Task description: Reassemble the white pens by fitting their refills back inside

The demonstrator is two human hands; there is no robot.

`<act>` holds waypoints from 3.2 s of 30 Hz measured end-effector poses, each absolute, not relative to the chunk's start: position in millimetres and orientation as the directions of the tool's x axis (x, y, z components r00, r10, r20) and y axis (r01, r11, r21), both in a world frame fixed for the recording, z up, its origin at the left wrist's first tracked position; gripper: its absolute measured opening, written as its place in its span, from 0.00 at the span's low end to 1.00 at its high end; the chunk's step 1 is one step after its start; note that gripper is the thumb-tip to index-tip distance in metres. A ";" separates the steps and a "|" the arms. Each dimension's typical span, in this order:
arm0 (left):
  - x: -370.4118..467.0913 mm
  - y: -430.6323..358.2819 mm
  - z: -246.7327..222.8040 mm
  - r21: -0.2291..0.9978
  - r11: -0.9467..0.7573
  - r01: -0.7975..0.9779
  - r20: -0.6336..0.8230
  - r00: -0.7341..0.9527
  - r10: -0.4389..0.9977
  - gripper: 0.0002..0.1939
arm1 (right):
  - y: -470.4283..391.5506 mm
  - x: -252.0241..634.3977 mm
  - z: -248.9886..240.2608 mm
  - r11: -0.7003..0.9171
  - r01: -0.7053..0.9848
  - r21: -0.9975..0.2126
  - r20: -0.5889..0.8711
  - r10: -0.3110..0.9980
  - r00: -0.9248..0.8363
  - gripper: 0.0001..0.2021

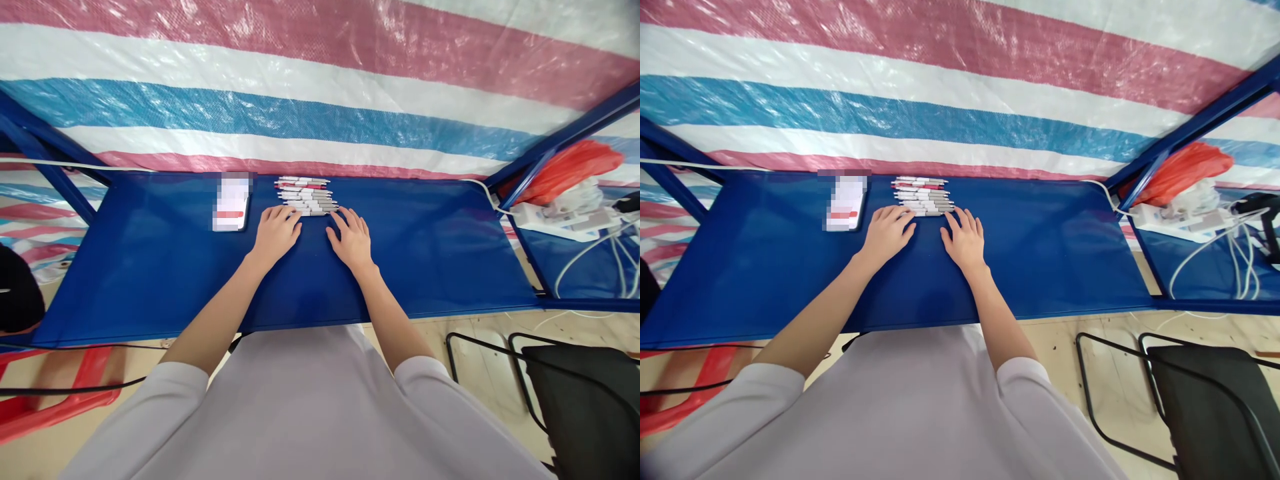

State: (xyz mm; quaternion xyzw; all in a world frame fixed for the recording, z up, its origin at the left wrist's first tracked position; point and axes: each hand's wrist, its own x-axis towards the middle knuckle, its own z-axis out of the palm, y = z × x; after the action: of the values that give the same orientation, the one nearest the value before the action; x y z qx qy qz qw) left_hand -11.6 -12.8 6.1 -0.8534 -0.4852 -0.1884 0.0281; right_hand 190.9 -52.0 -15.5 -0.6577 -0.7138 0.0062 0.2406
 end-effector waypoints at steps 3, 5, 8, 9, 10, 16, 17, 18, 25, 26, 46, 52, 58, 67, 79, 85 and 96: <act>-11.4 -7.9 1.9 0.114 -0.550 0.827 0.336 0.489 0.805 0.16 | -52.2 189.4 -18.9 0.143 0.933 -0.329 0.342 0.940 -0.024 0.20; -12.6 -5.6 -0.5 0.117 -0.562 0.819 0.335 0.500 0.799 0.16 | -53.2 189.5 -20.9 0.150 0.931 -0.331 0.349 0.937 -0.027 0.20; -14.5 -2.5 -2.4 0.131 -0.584 0.802 0.335 0.518 0.787 0.17 | -54.5 190.1 -21.4 0.155 0.929 -0.337 0.355 0.934 -0.028 0.20; -15.0 -1.5 -2.5 0.134 -0.590 0.796 0.332 0.525 0.783 0.17 | -54.7 190.3 -21.1 0.157 0.929 -0.337 0.359 0.933 -0.027 0.20; -15.5 -0.6 -2.4 0.134 -0.597 0.791 0.328 0.533 0.780 0.17 | -54.9 190.5 -20.8 0.158 0.929 -0.335 0.363 0.931 -0.027 0.19; -18.5 4.5 1.5 0.115 -0.635 0.764 0.297 0.584 0.756 0.19 | -56.1 191.0 -20.8 0.169 0.923 -0.346 0.370 0.928 -0.031 0.19; -18.7 5.4 2.6 0.112 -0.641 0.759 0.290 0.592 0.752 0.18 | -56.3 191.1 -20.9 0.170 0.921 -0.351 0.369 0.929 -0.031 0.18; -18.9 6.3 3.9 0.106 -0.648 0.754 0.282 0.602 0.747 0.18 | -56.5 191.2 -20.9 0.173 0.918 -0.357 0.368 0.929 -0.032 0.18; -19.2 14.6 12.8 0.062 -0.714 0.697 0.206 0.691 0.693 0.17 | -57.1 191.5 -17.6 0.181 0.908 -0.379 0.348 0.936 -0.041 0.18; -19.6 16.4 13.1 0.065 -0.725 0.685 0.194 0.704 0.683 0.17 | -57.2 191.5 -16.9 0.182 0.906 -0.383 0.344 0.938 -0.043 0.18; -14.1 19.2 15.7 0.124 -0.743 0.657 0.165 0.725 0.669 0.17 | -54.8 193.0 -19.3 0.223 0.903 -0.368 0.375 0.924 -0.076 0.18; -8.2 12.5 12.1 0.106 -0.738 0.666 0.188 0.715 0.673 0.16 | -56.2 192.7 -17.9 0.239 0.896 -0.375 0.388 0.918 -0.082 0.18; -4.1 12.8 12.2 0.100 -0.747 0.658 0.180 0.726 0.664 0.17 | -57.0 192.5 -12.8 0.240 0.891 -0.386 0.366 0.926 -0.091 0.18; -12.8 12.6 20.5 0.377 -0.630 0.678 0.238 0.587 0.774 0.16 | -58.8 191.7 8.4 0.262 0.856 -0.446 0.382 0.921 -0.083 0.17; -19.4 3.5 34.1 0.975 0.074 0.208 -0.171 0.498 0.850 0.17 | -24.7 179.8 22.1 0.029 -0.180 -0.983 0.005 0.991 0.135 0.19; -16.1 3.2 28.0 0.975 0.197 0.102 -0.220 0.547 0.808 0.16 | -13.6 176.3 25.0 -0.007 -0.317 -0.949 -0.042 0.994 0.101 0.15; -7.2 13.8 26.5 0.978 0.130 0.165 -0.192 0.442 0.876 0.15 | 4.6 164.7 14.6 0.005 -0.364 -0.931 -0.073 0.977 0.199 0.15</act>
State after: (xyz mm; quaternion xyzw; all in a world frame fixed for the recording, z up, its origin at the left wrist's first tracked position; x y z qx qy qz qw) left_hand -7.2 13.8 26.5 -0.5913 -0.4403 -0.2918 -0.6094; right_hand 164.7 4.6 14.6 -0.4574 -0.3351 0.5369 0.6247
